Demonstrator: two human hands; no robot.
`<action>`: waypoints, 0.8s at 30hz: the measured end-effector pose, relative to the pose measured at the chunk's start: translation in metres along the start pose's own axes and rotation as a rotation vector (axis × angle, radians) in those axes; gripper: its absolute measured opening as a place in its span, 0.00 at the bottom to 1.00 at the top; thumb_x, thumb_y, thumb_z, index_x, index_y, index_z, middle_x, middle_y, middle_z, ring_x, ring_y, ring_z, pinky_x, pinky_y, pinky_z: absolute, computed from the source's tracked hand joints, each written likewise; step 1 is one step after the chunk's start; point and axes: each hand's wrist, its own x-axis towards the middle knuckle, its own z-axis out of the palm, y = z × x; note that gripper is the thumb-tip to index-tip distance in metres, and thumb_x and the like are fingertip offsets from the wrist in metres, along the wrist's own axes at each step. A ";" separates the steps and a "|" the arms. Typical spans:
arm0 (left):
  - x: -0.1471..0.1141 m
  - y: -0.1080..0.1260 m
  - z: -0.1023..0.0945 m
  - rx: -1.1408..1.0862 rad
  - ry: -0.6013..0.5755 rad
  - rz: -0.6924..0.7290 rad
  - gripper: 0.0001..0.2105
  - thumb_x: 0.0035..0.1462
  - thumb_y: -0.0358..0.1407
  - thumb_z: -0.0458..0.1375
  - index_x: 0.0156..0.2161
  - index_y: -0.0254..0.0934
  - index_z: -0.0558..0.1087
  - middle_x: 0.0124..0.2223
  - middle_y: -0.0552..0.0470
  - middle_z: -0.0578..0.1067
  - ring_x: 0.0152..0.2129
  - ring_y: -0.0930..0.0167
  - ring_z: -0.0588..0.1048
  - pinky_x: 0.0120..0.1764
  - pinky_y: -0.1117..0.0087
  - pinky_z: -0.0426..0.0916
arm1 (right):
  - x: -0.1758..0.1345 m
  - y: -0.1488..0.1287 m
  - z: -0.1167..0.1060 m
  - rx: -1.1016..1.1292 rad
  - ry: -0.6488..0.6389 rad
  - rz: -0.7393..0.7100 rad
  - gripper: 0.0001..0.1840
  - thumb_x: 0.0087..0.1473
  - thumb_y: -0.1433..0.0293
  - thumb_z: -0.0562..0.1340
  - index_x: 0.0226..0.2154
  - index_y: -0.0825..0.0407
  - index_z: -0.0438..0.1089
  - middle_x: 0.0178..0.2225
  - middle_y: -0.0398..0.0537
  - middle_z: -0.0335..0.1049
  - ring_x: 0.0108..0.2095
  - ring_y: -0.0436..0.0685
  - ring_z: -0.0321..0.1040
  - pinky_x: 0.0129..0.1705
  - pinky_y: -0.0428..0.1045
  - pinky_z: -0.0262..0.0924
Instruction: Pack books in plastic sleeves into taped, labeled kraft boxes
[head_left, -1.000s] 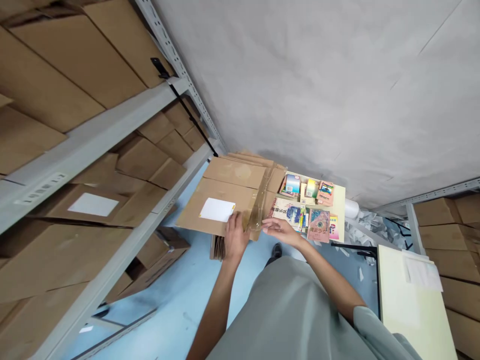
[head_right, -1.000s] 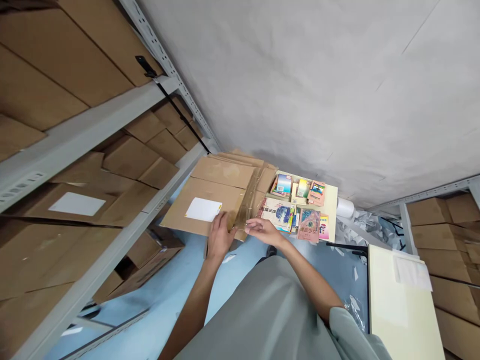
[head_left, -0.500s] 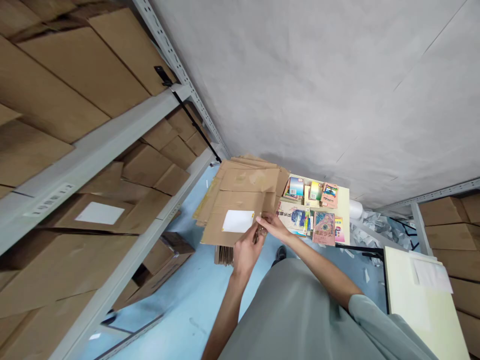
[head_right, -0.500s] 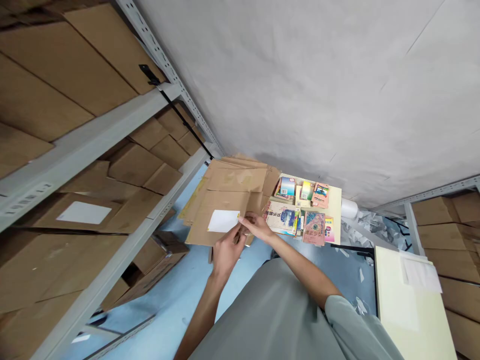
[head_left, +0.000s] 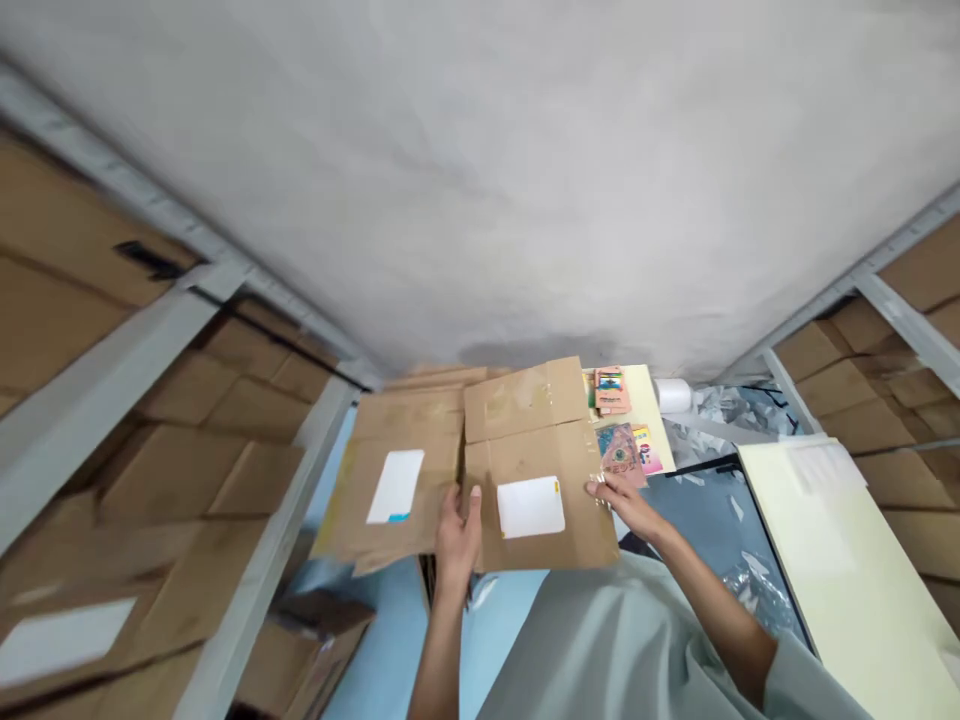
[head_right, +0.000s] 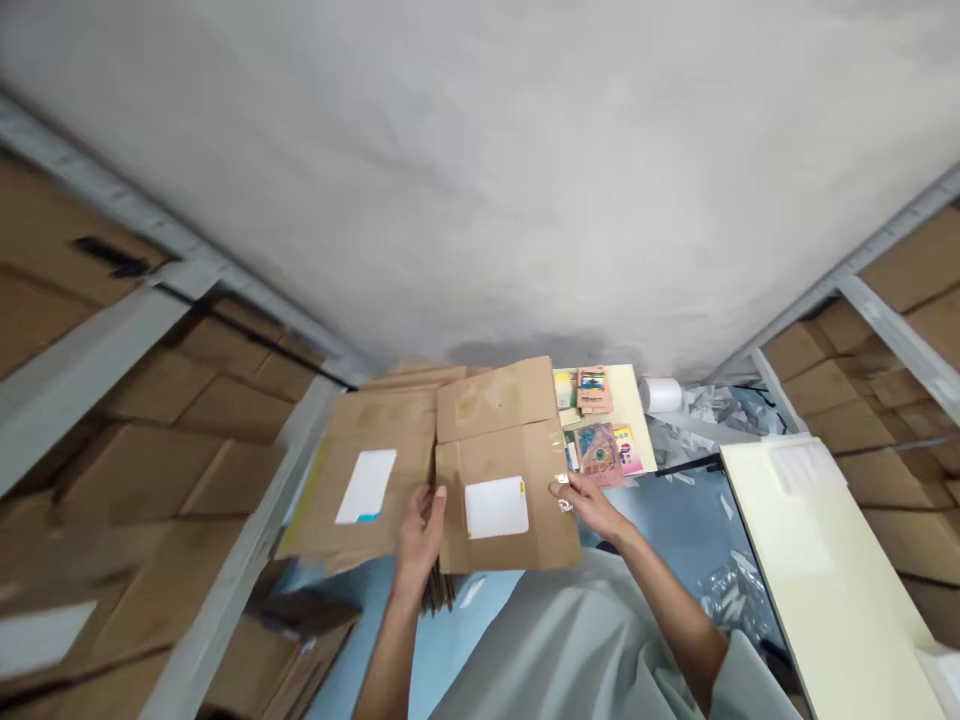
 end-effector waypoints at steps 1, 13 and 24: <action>0.009 0.000 0.015 0.012 -0.049 -0.030 0.30 0.70 0.58 0.53 0.67 0.39 0.71 0.63 0.36 0.80 0.66 0.51 0.75 0.67 0.48 0.71 | -0.014 -0.003 -0.015 0.026 0.029 0.000 0.25 0.58 0.43 0.71 0.34 0.48 0.78 0.32 0.44 0.76 0.38 0.60 0.70 0.45 0.53 0.67; -0.046 0.178 0.310 -0.300 -0.794 -0.103 0.24 0.61 0.44 0.69 0.59 0.38 0.76 0.65 0.37 0.78 0.67 0.57 0.75 0.70 0.54 0.67 | -0.239 0.027 -0.143 0.184 1.021 -0.136 0.32 0.61 0.38 0.68 0.48 0.48 0.81 0.49 0.50 0.83 0.49 0.65 0.77 0.56 0.57 0.71; -0.231 0.259 0.482 -0.202 -1.083 0.148 0.27 0.53 0.51 0.67 0.54 0.39 0.75 0.53 0.40 0.84 0.52 0.58 0.82 0.57 0.55 0.76 | -0.382 0.127 -0.230 0.510 1.666 -0.269 0.51 0.56 0.37 0.70 0.72 0.44 0.66 0.65 0.54 0.76 0.67 0.69 0.71 0.69 0.63 0.67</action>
